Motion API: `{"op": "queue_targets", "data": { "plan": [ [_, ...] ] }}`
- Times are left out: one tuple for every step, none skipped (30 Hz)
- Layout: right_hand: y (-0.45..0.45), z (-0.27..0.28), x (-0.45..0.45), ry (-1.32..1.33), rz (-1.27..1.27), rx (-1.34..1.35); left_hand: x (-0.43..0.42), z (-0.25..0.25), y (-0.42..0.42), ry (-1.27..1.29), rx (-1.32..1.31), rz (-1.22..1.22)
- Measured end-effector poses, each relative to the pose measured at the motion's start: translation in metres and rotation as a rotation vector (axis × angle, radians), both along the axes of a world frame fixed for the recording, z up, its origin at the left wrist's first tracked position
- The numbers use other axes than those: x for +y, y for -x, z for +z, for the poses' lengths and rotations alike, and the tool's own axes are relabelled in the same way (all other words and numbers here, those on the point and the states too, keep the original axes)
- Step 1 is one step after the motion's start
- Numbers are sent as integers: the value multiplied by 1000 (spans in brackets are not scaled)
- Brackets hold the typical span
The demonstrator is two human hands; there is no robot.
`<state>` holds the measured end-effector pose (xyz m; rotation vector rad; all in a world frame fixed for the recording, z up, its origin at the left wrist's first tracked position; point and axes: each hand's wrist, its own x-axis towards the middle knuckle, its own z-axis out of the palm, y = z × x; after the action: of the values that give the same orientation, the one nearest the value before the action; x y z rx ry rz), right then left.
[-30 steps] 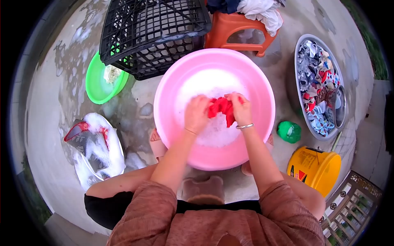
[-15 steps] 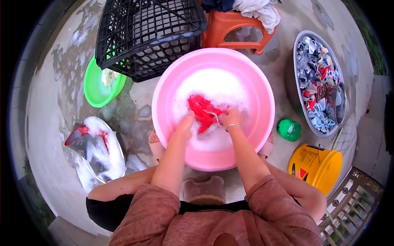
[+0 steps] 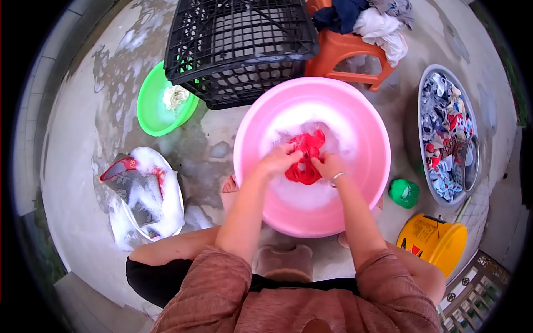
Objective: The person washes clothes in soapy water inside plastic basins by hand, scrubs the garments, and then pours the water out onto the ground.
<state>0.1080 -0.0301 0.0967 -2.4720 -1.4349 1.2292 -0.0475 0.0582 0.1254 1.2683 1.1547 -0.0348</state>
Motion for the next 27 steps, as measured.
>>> {"op": "queue_targets", "data": {
  "plan": [
    [-11, -4, -5, -3, 11, -2, 14, 15, 13, 21, -42, -139],
    [-20, -13, -11, -131, -102, -7, 27, 14, 35, 92, -137, 98],
    [-26, -17, -12, -259, -218, -11, 40, 13, 60, 164, -231, 333],
    [-30, -10, -8, -263, -212, -13, 56, 15, 84, 217, -217, 437],
    [-33, 3, -2, -176, -312, 166, 73, 17, 109, 272, -202, 539],
    [-32, 9, 2, -85, -410, 345, 91, -21, 142, 306, -378, 831],
    [-28, 3, 3, -85, -406, 345, 104, -59, 163, 335, -556, 1122],
    [-24, -6, 1, -153, -335, 321, 109, -59, 166, 336, -557, 1125],
    [-18, -5, 2, -220, -265, 294, 114, -54, 166, 324, -594, 1338],
    [-14, -2, 3, -218, -265, 289, 118, -54, 166, 311, -630, 1549],
    [-7, 1, 3, -184, -196, 309, 128, -67, 177, 322, -631, 1545],
    [1, 10, 6, -148, -129, 328, 140, -89, 199, 315, -788, 1536],
    [7, 19, 8, -145, -140, 318, 148, -103, 212, 309, -946, 1522],
    [12, 28, 9, -121, -126, 331, 151, -98, 211, 325, -945, 1515],
    [16, 33, 8, -98, -112, 346, 153, -81, 210, 339, -869, 1587],
    [17, 33, 8, -72, -89, 352, 157, -72, 209, 348, -796, 1654],
    [18, 34, 8, -78, -97, 344, 165, -75, 217, 355, -803, 1643],
    [19, 35, 7, -69, -94, 372, 173, -81, 231, 288, -804, 1688],
    [20, 37, 5, -59, -92, 402, 179, -80, 240, 218, -802, 1731],
    [20, 41, 6, -72, -59, 395, 181, -79, 249, 217, -754, 1742],
    [20, 44, 7, -78, -65, 392, 181, -77, 257, 218, -759, 1733],
    [20, 47, 8, -104, -30, 387, 179, -73, 265, 160, -839, 1694],
    [20, 51, 9, -128, 5, 380, 176, -73, 269, 104, -918, 1653],
    [21, 61, 11, -156, -7, 384, 172, -52, 262, 21, -892, 1700],
    [22, 69, 14, -162, -20, 371, 171, -37, 259, -82, -858, 1674],
    [21, 76, 17, -191, 77, 360, 169, -21, 254, -180, -823, 1641],
    [21, 85, 20, -222, 171, 346, 163, 1, 247, -264, -756, 1685]
  ]
}}
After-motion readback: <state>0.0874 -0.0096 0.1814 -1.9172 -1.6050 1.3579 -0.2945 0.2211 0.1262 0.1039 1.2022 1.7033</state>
